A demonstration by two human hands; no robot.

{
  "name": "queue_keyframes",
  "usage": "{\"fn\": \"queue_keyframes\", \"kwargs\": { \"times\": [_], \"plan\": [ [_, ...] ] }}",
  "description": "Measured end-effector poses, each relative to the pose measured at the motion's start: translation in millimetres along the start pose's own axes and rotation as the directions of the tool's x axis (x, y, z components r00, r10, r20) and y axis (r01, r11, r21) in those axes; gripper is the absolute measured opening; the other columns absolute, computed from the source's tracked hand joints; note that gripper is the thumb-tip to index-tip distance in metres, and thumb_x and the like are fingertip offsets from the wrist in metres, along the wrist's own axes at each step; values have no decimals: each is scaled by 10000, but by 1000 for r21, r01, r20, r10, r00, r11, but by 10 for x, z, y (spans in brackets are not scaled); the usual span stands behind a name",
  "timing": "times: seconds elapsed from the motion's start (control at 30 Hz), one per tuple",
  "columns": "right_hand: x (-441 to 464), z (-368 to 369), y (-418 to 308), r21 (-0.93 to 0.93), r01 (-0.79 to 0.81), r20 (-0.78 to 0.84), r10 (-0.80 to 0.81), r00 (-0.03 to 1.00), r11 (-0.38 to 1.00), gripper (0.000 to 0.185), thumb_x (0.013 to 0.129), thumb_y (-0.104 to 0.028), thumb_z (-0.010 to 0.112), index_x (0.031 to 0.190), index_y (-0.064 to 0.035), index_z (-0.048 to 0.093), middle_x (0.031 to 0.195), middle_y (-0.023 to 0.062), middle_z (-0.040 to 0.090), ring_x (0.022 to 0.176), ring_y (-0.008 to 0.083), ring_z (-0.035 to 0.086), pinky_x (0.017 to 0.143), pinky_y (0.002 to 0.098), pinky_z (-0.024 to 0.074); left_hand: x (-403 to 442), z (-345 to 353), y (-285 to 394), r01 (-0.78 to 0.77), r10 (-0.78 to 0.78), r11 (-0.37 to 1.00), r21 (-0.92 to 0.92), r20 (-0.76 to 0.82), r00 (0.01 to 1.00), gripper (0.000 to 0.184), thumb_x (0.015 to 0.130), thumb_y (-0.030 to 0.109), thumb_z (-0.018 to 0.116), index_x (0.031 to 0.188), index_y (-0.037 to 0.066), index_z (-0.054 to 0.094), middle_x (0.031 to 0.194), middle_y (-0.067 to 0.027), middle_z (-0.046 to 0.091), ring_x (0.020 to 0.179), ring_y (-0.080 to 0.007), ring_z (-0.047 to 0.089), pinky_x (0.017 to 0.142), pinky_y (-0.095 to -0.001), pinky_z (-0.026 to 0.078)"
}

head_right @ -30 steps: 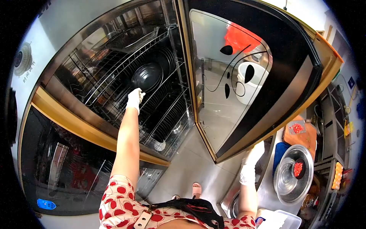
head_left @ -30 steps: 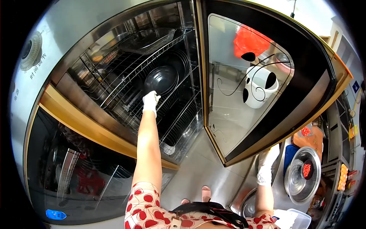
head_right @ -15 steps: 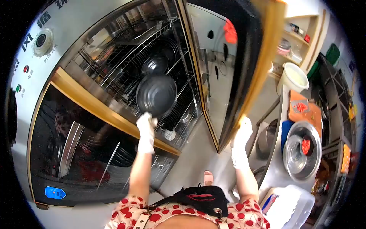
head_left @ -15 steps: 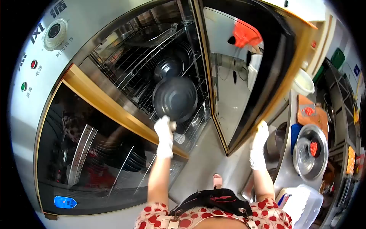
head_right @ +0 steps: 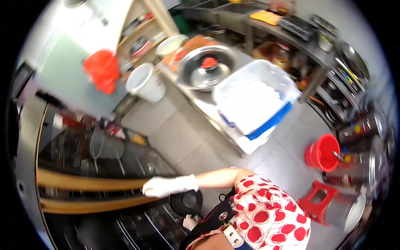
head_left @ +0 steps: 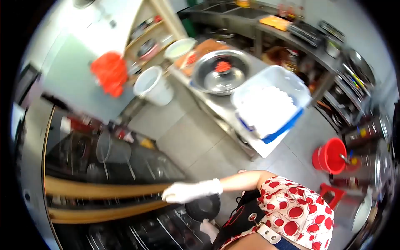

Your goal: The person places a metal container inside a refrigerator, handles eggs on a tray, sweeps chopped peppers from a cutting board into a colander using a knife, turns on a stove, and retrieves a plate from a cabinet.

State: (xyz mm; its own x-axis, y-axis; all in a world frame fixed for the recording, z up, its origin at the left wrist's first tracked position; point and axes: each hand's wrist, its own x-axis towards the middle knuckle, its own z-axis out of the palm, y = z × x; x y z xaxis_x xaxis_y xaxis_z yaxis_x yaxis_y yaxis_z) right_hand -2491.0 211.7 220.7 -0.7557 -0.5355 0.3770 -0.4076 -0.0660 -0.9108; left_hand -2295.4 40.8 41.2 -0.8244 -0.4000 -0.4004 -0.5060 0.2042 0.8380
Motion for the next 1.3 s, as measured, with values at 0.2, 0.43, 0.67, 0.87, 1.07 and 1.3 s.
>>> {"fn": "queue_keyframes", "kwargs": {
  "times": [0.2, 0.43, 0.67, 0.87, 1.07, 1.3],
  "plan": [
    [-1760, -818, -552, -51, 94, 5, -94, 996, 994, 257, 857, -194, 547, 1003, -3, 638, 939, 166, 664, 877, 314, 630, 790, 387, 486, -233, 925, -108, -365, 244, 912, 186, 470, 848, 120, 718, 43, 540, 669, -64, 519, 574, -152, 569, 467, -228, 556, 439, -318, 444],
    [-3641, -2267, -1345, -289, 54, -459, -188, 868, 956, 213, 895, -148, 563, 1044, -10, 629, 961, 130, 655, 891, 269, 621, 787, 347, 489, -1149, 2540, 843, -179, -47, 957, 229, 731, 681, 107, 751, 22, 522, 733, -60, 590, 616, -102, 589, 472, -179, 541, 478, -280, 420],
    [-6300, -3583, -1331, 256, -636, -940, 342, 13, 728, 310, 905, -254, 535, 1111, -33, 603, 925, 121, 669, 870, 212, 632, 794, 309, 484, -2543, 4554, 1134, -84, -94, 984, 155, 864, 495, 119, 784, 30, 500, 783, -38, 598, 678, -88, 603, 474, -158, 535, 466, -253, 421],
    [-7639, -4108, -1210, 523, -712, -787, 585, -194, 468, 602, 861, -429, 602, 1266, 1, 487, 1075, 142, 631, 822, 214, 615, 766, 321, 485, -3416, 5971, 1587, -89, -54, 990, 108, 882, 469, 91, 783, 34, 522, 757, -20, 590, 617, -63, 581, 432, -154, 525, 445, -256, 414],
    [-8082, -5002, -872, 641, -395, -753, 639, -158, 658, 329, 842, -204, 641, 1047, 53, 631, 867, 107, 664, 759, 164, 595, 736, 304, 480, -3757, 7328, 1975, -223, 48, 974, 37, 930, 364, 114, 807, 44, 530, 723, -19, 575, 599, -76, 583, 456, -144, 533, 467, -255, 425],
    [-8539, -6655, -794, 538, -293, -828, 429, -362, 791, 317, 787, -62, 547, 1064, 85, 593, 923, 121, 660, 828, 194, 587, 768, 317, 465, -4052, 8986, 2671, -97, 126, 990, -102, 951, 282, 211, 921, 255, 573, 944, 45, 572, 880, -100, 639, 672, -147, 621, 595, -249, 505]
  ]
}}
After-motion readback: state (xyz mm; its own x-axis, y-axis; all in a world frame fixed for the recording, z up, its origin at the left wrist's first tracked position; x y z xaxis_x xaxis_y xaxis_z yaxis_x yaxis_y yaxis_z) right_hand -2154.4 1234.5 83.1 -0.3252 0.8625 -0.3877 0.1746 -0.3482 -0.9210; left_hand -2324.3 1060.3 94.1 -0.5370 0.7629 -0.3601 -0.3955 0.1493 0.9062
